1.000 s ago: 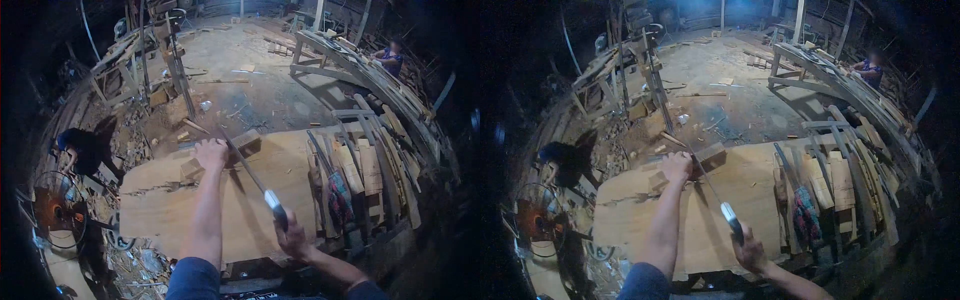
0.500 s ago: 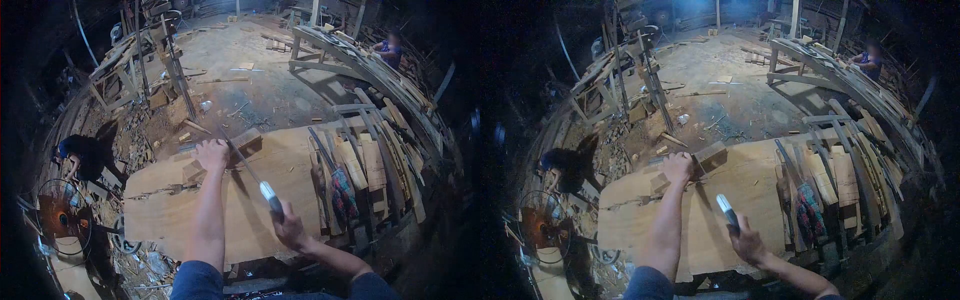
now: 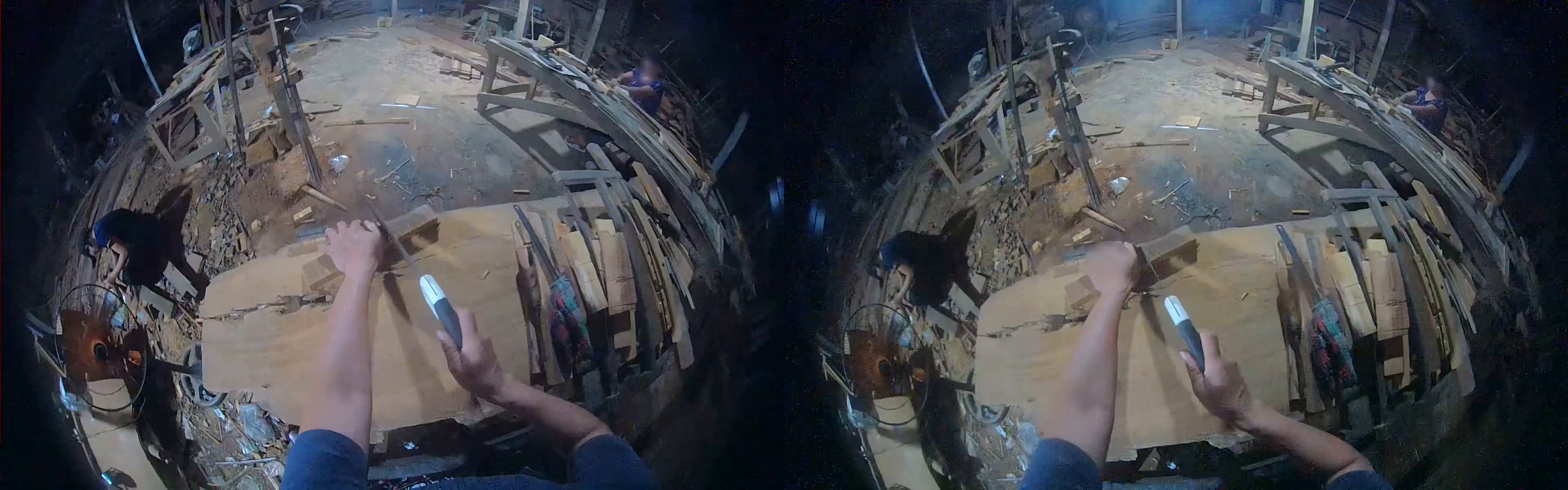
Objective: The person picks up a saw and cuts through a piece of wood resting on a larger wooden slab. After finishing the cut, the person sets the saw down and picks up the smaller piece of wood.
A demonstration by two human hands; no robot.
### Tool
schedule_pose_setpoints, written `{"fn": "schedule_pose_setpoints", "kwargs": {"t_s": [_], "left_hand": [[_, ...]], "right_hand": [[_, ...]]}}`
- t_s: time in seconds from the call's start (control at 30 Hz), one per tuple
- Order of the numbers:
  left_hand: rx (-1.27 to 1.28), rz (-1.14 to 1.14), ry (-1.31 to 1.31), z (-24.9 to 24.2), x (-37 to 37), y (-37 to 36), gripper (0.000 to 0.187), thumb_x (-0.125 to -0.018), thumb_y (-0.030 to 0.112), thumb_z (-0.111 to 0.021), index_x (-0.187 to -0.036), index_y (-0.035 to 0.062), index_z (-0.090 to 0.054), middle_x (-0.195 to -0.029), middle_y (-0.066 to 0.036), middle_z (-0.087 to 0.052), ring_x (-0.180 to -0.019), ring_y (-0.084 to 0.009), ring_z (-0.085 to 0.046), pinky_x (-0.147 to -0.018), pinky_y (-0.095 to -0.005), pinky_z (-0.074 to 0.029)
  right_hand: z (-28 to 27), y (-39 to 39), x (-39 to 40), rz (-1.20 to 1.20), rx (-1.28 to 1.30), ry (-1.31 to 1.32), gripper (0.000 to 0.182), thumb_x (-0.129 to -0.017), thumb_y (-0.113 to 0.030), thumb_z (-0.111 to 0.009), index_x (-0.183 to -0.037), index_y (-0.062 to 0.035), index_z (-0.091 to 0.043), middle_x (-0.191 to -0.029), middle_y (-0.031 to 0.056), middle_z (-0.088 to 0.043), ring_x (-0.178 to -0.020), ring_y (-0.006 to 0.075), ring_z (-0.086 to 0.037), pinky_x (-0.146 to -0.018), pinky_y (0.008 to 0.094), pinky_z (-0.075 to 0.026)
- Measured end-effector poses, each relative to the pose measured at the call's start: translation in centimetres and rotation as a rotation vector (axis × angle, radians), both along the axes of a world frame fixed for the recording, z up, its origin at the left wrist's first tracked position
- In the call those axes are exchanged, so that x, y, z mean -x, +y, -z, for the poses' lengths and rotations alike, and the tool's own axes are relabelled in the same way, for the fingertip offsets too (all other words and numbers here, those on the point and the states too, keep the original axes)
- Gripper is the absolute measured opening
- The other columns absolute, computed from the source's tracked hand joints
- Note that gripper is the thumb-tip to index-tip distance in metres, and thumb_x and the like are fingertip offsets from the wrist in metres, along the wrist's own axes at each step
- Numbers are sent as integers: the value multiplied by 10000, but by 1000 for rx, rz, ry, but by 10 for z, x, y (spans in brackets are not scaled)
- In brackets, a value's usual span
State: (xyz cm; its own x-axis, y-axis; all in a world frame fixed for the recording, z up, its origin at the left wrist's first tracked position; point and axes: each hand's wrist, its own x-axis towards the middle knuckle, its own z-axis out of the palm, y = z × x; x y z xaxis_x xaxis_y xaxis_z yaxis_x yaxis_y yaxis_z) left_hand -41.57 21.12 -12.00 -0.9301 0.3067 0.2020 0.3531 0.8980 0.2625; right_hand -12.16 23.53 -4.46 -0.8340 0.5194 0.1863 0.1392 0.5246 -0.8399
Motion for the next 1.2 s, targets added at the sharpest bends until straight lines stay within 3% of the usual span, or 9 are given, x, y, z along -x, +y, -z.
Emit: {"fn": "schedule_pose_setpoints", "kwargs": {"t_s": [0.17,0.27,0.33,0.4,0.6,0.7,0.8,1.03,1.2], "left_hand": [[-24,-60,-24,-13,-16,3,420,-897,387,-423,-1036,137,-730,-1179,-106,-645,-1174,-327,-526,-981,-615,-354],[26,-3,23,28,9,0,422,-896,387,-420,-1041,138,-729,-1200,-100,-636,-1187,-325,-515,-981,-616,-353],[49,41,60,20,8,1,424,-895,388,-419,-1045,140,-729,-1210,-97,-632,-1194,-323,-510,-984,-621,-350],[15,-57,-60,-34,-24,-4,430,-898,388,-414,-1056,137,-726,-1193,-97,-639,-1182,-324,-520,-979,-622,-359],[1,-54,0,-10,-12,0,446,-901,397,-395,-1063,139,-722,-1163,-96,-652,-1147,-309,-548,-960,-624,-378],[35,-70,-53,-28,-22,-3,455,-901,401,-389,-1076,146,-723,-1176,-94,-650,-1161,-300,-546,-974,-624,-369],[37,-70,-31,-34,-27,-3,460,-900,403,-388,-1093,151,-721,-1185,-94,-649,-1169,-306,-546,-991,-613,-361],[70,-18,7,2,-3,3,464,-910,412,-392,-1091,145,-725,-1191,-88,-649,-1170,-319,-532,-977,-610,-355],[22,-49,-18,-29,-25,-3,468,-922,400,-386,-1075,116,-724,-1197,-107,-639,-1165,-338,-526,-966,-609,-356]], "right_hand": [[26,9,51,31,69,-121,272,-996,-301,-495,-1172,-106,-426,-753,287,-584,-750,526,-596,-588,588,-425],[30,9,44,34,111,-38,274,-992,-290,-501,-1174,-99,-428,-808,301,-591,-767,528,-595,-594,582,-437],[8,-4,1,59,90,-93,276,-986,-281,-510,-1163,-85,-432,-871,317,-594,-794,526,-601,-599,576,-453],[5,-9,-33,11,33,11,269,-981,-249,-518,-1175,-85,-432,-913,324,-590,-829,528,-604,-620,578,-466],[33,5,20,67,49,-232,255,-974,-214,-527,-1195,-125,-436,-864,305,-609,-853,521,-601,-645,580,-477],[39,7,28,65,-42,73,244,-977,-259,-528,-1160,-126,-437,-822,292,-612,-834,519,-601,-627,585,-466],[39,8,26,113,24,-27,254,-973,-205,-568,-1165,-81,-459,-847,280,-602,-891,515,-589,-636,528,-467],[49,12,28,92,-54,45,252,-980,-300,-524,-1128,-116,-436,-803,280,-610,-821,520,-597,-606,575,-445],[37,8,27,137,-6,17,273,-960,-287,-559,-1113,-83,-460,-824,275,-605,-856,500,-610,-642,522,-466]]}}
